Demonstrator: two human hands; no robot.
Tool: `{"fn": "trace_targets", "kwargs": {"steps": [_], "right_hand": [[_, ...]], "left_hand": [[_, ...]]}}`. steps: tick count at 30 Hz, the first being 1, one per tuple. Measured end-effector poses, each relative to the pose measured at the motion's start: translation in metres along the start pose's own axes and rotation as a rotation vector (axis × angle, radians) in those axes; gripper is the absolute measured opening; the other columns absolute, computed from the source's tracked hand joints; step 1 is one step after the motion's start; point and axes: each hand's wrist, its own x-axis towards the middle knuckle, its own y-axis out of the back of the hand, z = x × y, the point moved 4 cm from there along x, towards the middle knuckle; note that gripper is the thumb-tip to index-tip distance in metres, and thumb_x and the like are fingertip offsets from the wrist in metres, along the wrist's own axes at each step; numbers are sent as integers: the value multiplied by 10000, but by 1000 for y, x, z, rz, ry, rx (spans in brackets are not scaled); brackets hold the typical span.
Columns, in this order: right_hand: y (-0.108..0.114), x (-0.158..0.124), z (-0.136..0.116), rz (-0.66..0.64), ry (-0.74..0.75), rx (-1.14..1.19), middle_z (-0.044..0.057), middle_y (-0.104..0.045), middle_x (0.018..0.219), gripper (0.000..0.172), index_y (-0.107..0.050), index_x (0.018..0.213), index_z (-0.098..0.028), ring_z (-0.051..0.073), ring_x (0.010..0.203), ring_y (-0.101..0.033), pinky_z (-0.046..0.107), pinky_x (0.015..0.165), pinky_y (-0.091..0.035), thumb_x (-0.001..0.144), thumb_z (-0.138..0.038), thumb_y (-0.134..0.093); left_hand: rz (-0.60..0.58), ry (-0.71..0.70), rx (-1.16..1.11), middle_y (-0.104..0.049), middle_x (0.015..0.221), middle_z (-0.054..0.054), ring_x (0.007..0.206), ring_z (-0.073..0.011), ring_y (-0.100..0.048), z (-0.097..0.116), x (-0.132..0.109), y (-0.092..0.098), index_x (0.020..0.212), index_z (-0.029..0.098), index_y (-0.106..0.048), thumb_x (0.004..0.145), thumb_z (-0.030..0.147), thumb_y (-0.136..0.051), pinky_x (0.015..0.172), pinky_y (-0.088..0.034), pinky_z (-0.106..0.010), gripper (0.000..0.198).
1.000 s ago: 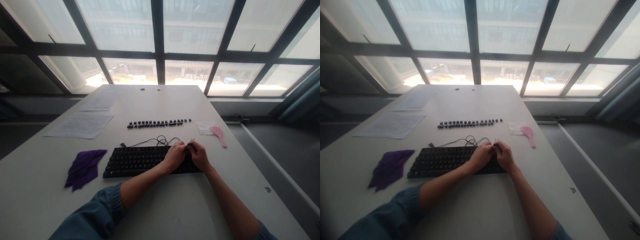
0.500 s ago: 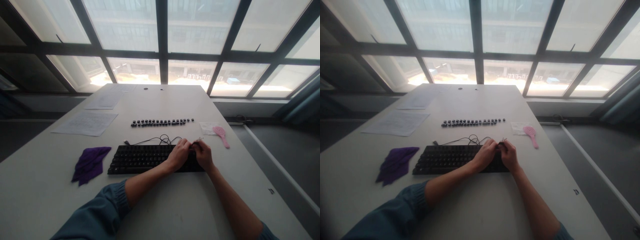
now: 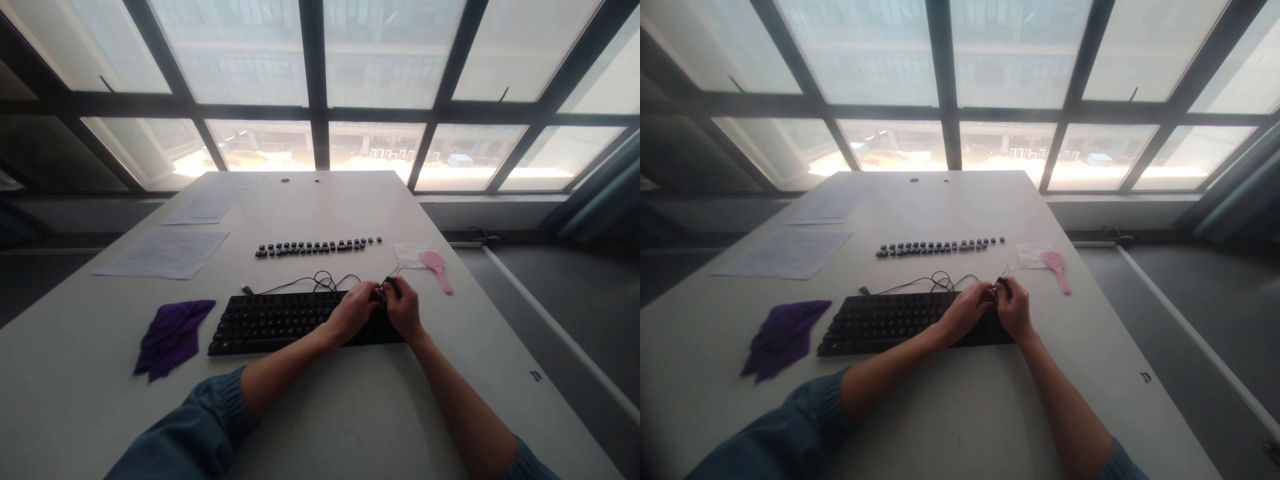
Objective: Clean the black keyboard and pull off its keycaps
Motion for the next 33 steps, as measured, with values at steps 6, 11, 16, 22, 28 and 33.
{"fn": "trace_targets", "kwargs": {"steps": [6,11,16,22,28,33], "right_hand": [[1,1,0,14,-45,29,-25,-548,622,219,-549,779,-210,156,584,-516,268,590,-407,959,-333,-522],[1,2,1,29,-77,71,-1,-610,665,243,-559,783,-209,166,607,-565,274,597,-440,958,-375,-533],[0,3,4,61,-143,154,-14,-592,630,269,-549,792,-218,156,541,-559,271,553,-454,967,-420,-520],[-4,4,9,41,-142,195,-12,-594,635,254,-551,812,-216,153,538,-561,268,557,-450,968,-415,-520],[-5,4,8,18,-115,178,-11,-585,616,234,-545,783,-216,152,542,-558,264,569,-442,963,-363,-516],[-6,4,7,17,-105,166,19,-627,690,222,-553,817,-225,173,608,-584,273,607,-471,971,-375,-498]], "left_hand": [[11,-122,69,-652,1051,-51,1036,-212,-595,6,1,4,1125,210,-598,881,69,-619,958,-501,-354,282],[76,-178,130,-646,1028,-57,981,-200,-603,7,-1,1,1050,205,-671,901,86,-602,920,-525,-350,203],[142,-111,95,-636,1069,-55,989,-187,-622,19,3,25,976,211,-717,862,120,-674,910,-528,-330,152],[132,-8,307,-723,956,-45,869,-181,-655,6,83,68,1000,193,-749,820,164,-727,885,-528,-318,184],[-27,98,580,-761,970,-75,966,-243,-665,-43,163,50,984,191,-771,809,173,-700,908,-520,-348,190],[-111,75,658,-761,954,-101,1024,-285,-630,-62,180,30,964,193,-785,796,165,-697,926,-500,-386,192]]}}
